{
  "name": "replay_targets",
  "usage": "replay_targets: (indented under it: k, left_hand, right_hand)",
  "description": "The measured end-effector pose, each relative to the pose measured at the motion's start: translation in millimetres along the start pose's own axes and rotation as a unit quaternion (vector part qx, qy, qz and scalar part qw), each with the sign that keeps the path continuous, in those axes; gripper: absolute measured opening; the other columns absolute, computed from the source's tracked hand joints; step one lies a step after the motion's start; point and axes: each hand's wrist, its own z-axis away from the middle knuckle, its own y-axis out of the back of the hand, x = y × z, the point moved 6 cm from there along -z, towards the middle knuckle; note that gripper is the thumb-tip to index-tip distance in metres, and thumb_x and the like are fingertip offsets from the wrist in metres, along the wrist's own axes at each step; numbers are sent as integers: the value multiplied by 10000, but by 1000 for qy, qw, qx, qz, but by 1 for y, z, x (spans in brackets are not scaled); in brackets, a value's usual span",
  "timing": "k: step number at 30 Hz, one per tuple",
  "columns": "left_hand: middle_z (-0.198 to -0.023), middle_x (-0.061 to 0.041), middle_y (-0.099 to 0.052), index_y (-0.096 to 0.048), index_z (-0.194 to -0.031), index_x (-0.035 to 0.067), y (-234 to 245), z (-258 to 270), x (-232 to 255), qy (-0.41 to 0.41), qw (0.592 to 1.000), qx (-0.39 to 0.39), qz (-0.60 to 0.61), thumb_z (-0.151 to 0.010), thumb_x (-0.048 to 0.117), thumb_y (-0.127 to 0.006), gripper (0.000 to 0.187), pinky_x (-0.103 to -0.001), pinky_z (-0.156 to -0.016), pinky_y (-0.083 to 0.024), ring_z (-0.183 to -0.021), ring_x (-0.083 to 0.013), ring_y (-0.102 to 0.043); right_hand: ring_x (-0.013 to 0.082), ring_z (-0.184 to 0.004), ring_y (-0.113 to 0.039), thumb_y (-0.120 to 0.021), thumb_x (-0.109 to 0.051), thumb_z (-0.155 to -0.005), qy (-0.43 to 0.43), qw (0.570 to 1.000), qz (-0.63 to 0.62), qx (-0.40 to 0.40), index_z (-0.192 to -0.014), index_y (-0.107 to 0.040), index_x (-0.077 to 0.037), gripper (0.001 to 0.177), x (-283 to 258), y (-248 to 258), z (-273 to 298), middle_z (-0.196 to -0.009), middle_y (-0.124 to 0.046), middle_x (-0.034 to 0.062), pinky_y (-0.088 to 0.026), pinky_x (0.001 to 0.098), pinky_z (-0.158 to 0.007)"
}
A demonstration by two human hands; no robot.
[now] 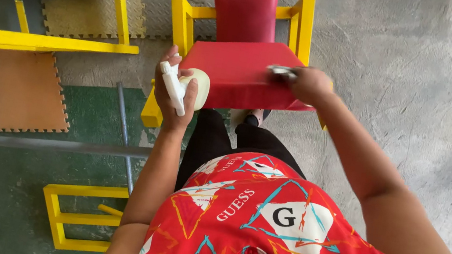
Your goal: Cleaning gym equipment using a spray bottle and a cloth.
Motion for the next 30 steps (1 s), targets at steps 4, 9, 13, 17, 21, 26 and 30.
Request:
replay_targets:
  k: [4,9,13,17,21,26,30]
  left_hand:
    - [-1564,-147,-469,-494,-1410,48,17,-8,-11,-28,1000,2,-11,-1000,162,-691,470,-355,-998,-597,-1284,-249,-590]
    - [-1516,-123,-516,-492,-1450,31,40,-31,-24,-4,999,-22,-25,-990,168,-684,516,-359,-1003,-594,-1312,-255,-591]
    - [-1525,-134,-535,-539,-1381,60,48,-57,-36,-19,995,-82,-57,-990,196,-688,440,-340,-937,-625,-1197,-245,-679]
    - [-1517,-127,-545,-553,-1353,72,67,-74,-58,-11,994,-109,-15,-974,192,-672,415,-343,-914,-631,-1157,-238,-695]
    - [-1528,-122,-538,-546,-1366,75,83,-86,-78,-21,988,-155,0,-997,189,-671,406,-335,-934,-625,-1183,-242,-685]
    - [-1511,-128,-556,-583,-1324,82,89,-100,-102,11,982,-185,39,-984,194,-713,381,-342,-952,-621,-1112,-208,-685]
    - [-1513,-117,-571,-576,-1314,92,93,-103,-110,3,980,-200,-5,-987,210,-706,372,-355,-1014,-608,-1176,-210,-696]
  right_hand:
    - [336,-1121,-666,-523,-485,-1042,-115,993,40,12,-1178,-758,-206,389,6,-6,-3,-1148,-732,120,-539,488,-913]
    - [284,-1189,-641,-531,-358,-1013,32,995,28,91,-1234,-732,-216,331,-126,-53,-19,-1267,-706,70,-454,494,-1049]
    - [280,-1262,-583,-661,-254,-863,181,975,-30,129,-1351,-638,-234,489,-220,-43,-17,-1379,-635,47,-454,488,-1003]
    - [277,-1172,-655,-700,-173,-828,138,989,-50,22,-1406,-616,-301,598,-154,-58,-40,-1322,-679,40,-542,406,-927]
    - [315,-946,-745,-630,-320,-979,-128,989,-11,-76,-1309,-696,-206,355,-35,-33,-34,-1097,-760,126,-592,483,-753]
    - [411,-1104,-648,-403,-493,-1054,-247,968,26,-43,-1261,-659,-18,578,-32,-43,-61,-1241,-667,236,-489,601,-898]
    - [391,-1167,-668,-392,-355,-1046,-134,983,-14,-123,-1276,-693,-27,500,-191,-67,-84,-1308,-691,212,-484,572,-1026]
